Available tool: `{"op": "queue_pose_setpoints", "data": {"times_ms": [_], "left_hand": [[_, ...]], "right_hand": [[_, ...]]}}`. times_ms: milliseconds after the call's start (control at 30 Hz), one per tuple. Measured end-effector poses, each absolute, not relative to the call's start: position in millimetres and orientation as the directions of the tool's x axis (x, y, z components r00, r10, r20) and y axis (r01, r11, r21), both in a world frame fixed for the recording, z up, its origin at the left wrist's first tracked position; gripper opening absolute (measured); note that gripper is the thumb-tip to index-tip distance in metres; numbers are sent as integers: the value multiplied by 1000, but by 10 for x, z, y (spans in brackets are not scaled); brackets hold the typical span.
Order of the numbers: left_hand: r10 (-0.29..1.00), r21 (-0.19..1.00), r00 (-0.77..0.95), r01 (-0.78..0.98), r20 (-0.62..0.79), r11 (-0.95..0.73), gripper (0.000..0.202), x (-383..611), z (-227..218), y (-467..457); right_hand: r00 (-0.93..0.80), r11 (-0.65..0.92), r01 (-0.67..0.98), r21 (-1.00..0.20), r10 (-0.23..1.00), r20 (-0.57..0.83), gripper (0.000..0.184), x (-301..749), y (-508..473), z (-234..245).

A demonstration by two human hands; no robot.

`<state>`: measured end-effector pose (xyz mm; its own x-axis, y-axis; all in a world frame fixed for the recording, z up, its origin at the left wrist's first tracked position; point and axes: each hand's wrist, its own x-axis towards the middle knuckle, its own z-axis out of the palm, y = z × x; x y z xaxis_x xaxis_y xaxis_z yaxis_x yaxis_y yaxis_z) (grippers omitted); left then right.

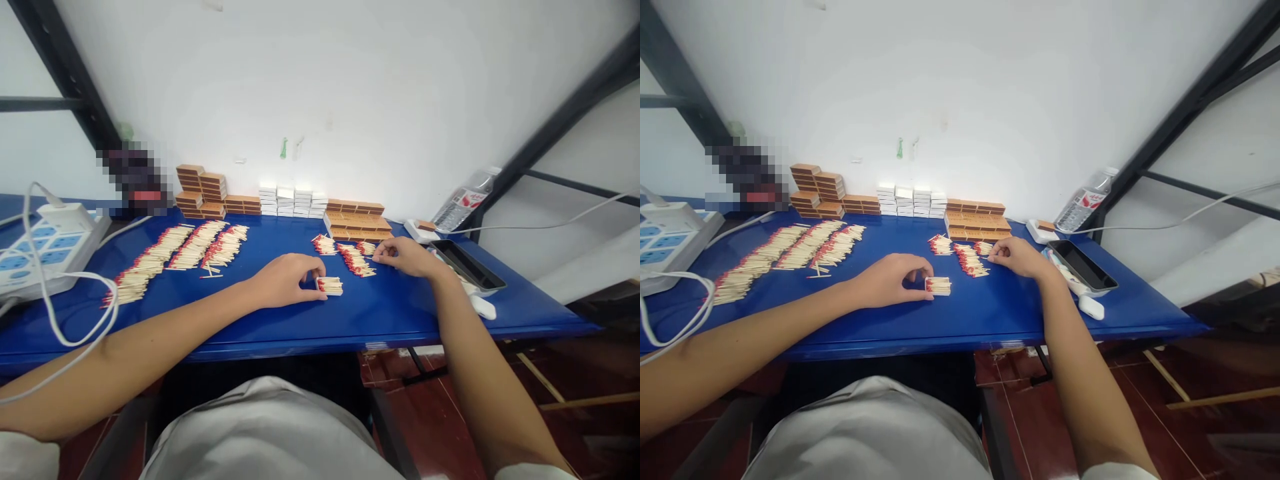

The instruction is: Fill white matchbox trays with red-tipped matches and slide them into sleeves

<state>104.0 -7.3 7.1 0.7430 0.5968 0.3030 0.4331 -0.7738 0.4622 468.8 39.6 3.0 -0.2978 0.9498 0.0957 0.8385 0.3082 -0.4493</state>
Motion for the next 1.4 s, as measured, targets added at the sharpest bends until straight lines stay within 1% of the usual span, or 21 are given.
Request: {"op": "queue_pose_setpoints", "data": {"times_ms": [167, 233, 367, 633, 833, 1067, 1400], "left_hand": [[605, 461, 738, 443, 299, -769, 33, 1044, 77, -82], [604, 458, 738, 444, 300, -770, 33, 1046, 76, -83], [597, 442, 742, 446, 304, -779, 34, 1045, 69, -76], [597, 424, 742, 455, 306, -783, 39, 1042, 55, -68], [598, 422, 740, 457, 307, -783, 40, 1043, 57, -73], [593, 422, 740, 451, 315, -787, 39, 1045, 48, -66], [601, 428, 742, 459, 297, -778, 40, 1045, 58, -71]], "right_hand": [[-302, 369, 825, -428, 928, 218, 46, 4734, 446, -9], [-311, 383, 826, -414, 922, 232, 45, 4738, 452, -18], [-308, 364, 840, -401, 930, 199, 44, 4707, 437, -14], [-291, 323, 841, -433, 946, 142, 50, 4729, 399, 3], [-310, 327, 844, -425, 944, 110, 48, 4726, 385, 10], [-295, 304, 854, -422, 952, 88, 47, 4714, 363, -1], [-291, 332, 863, -381, 943, 162, 43, 4684, 380, -33]]}}
